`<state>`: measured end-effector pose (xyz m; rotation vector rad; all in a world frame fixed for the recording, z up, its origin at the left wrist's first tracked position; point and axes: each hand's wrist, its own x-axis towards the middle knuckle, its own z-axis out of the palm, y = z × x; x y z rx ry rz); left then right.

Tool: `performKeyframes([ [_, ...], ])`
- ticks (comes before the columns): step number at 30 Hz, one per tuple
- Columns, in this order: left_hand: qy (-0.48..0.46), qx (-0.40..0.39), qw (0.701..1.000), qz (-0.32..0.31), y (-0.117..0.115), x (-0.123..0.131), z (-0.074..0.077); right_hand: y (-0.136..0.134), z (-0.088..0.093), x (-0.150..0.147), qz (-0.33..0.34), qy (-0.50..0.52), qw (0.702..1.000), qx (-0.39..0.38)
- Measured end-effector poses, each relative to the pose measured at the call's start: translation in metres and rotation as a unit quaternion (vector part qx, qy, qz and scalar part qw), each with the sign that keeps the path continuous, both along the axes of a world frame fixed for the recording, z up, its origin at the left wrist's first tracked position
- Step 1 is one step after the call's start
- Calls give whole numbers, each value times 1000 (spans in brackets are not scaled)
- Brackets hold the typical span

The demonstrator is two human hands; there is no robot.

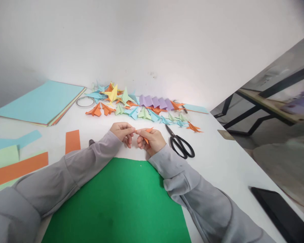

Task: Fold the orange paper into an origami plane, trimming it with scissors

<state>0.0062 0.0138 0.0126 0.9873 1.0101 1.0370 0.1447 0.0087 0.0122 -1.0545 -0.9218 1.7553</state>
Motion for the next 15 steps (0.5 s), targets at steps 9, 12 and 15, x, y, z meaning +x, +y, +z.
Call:
performKeyframes([
  [9,-4,-14,1000,-12,0,0,3,0,1,1,4,-4,1000,-12],
  [12,7,-17,1000,-20,-1,1,4,0,1,1,0,-6,1000,-13],
  [15,20,-22,999,-24,-1,4,5,0,1,0,-2,-7,1000,-11],
])
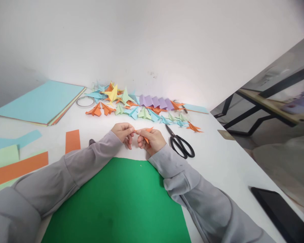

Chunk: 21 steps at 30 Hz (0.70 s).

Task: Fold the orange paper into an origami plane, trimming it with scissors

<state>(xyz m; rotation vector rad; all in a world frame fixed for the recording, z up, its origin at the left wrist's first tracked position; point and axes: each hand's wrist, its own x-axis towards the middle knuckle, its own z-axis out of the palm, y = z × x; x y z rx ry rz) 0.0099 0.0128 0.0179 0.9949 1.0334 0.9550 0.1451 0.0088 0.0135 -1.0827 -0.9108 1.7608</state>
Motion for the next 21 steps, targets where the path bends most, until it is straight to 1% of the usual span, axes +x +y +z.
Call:
performKeyframes([
  [4,3,4,1000,8,0,1,-1,0,1,-1,-4,2,1000,1],
  [10,-15,25,1000,1,0,-3,-6,0,4,-1,-20,1,1000,-18],
  [14,-15,34,999,9,1,-3,-7,0,3,0,-18,-1,1000,-22],
  [18,9,39,999,18,0,-1,-7,1,1,0,-6,-1,1000,-16],
  [21,28,49,998,12,0,0,-10,1,-1,0,2,1,1000,-5],
])
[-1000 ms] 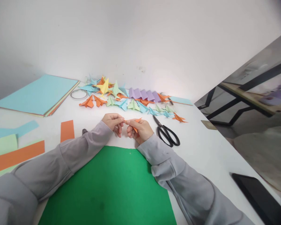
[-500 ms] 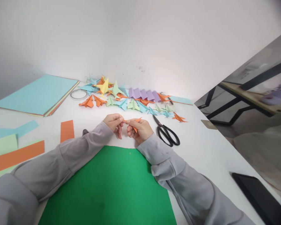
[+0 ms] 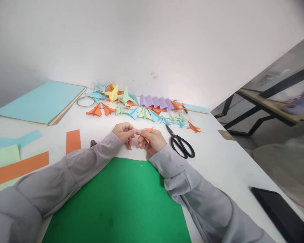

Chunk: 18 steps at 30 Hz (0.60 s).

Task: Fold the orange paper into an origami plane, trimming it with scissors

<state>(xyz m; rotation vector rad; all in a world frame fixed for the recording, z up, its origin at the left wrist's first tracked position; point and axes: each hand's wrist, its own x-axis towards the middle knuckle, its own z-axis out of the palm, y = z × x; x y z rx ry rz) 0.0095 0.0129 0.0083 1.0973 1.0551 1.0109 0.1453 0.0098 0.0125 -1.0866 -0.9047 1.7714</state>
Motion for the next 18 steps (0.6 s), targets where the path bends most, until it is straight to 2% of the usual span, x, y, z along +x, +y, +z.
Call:
performKeyframes([
  [9,-27,-51,996,-62,5,-4,-1,0,-1,-1,2,-10,1000,24],
  [18,-46,-93,993,-62,2,-3,15,0,1,1,3,-6,1000,11],
])
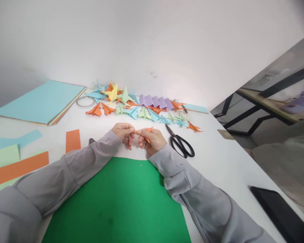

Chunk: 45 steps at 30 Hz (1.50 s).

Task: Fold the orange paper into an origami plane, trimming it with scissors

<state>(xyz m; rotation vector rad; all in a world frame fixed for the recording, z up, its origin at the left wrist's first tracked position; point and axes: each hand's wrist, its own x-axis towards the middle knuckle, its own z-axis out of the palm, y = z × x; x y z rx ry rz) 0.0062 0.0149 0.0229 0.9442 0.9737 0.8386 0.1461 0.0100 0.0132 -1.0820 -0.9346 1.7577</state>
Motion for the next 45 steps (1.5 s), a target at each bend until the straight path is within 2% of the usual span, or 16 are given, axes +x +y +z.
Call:
performKeyframes([
  [5,-11,14,1000,1,2,0,-6,0,-3,0,12,1,1000,6],
  [9,23,56,998,2,2,0,-13,0,-3,-1,18,0,1000,16],
  [17,-1,71,997,37,1,-1,-13,0,5,1,26,7,998,-49],
  [26,20,82,996,14,2,-2,-16,0,-5,1,48,-8,998,25],
  [37,15,27,999,-28,2,-5,-9,-1,-1,0,40,9,999,29],
  [45,-40,3,999,-22,3,-7,-8,0,-2,4,63,26,998,10],
])
